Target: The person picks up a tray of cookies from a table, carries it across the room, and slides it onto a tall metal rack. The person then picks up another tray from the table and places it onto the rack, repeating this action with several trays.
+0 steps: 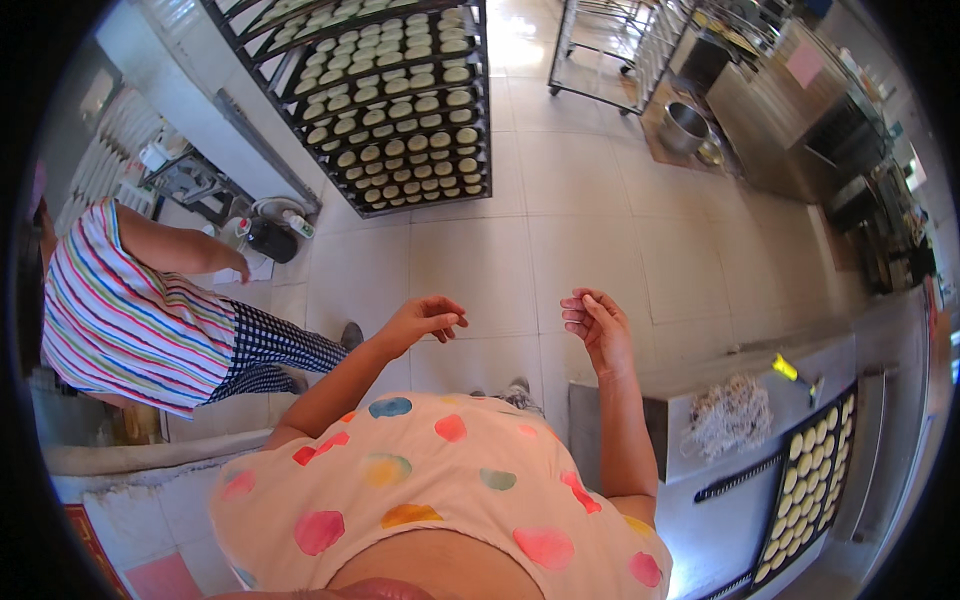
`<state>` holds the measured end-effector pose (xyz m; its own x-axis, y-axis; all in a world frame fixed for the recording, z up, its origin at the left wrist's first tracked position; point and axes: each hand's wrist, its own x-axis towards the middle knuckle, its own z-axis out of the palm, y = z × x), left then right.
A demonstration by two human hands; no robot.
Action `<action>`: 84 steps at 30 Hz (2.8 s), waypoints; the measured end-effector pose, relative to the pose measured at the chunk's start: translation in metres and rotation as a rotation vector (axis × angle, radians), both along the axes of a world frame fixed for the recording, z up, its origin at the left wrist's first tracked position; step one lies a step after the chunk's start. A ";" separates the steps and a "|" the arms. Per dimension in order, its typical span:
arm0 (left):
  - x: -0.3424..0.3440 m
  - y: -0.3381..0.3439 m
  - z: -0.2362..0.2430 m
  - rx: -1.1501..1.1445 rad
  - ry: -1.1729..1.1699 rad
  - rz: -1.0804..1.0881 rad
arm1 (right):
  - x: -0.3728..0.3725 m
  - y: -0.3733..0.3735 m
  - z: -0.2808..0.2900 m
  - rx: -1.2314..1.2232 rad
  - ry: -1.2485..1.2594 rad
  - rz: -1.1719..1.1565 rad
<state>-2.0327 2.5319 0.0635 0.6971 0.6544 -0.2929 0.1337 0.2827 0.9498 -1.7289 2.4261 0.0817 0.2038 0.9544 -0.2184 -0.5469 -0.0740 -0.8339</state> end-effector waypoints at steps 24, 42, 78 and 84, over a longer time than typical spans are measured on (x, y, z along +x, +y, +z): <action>-0.201 0.522 -0.007 -0.074 -0.545 1.007 | -0.089 0.651 0.005 0.000 0.139 0.359; -0.225 0.651 0.010 -0.290 -0.693 1.065 | -0.111 0.763 -0.025 -0.033 0.275 0.006; -0.083 0.437 -0.052 0.050 -0.057 -0.060 | -0.309 0.065 -0.167 0.107 0.395 -1.431; 0.008 0.423 -0.107 0.001 -0.032 -0.415 | -0.396 0.019 -0.211 0.197 0.442 -1.748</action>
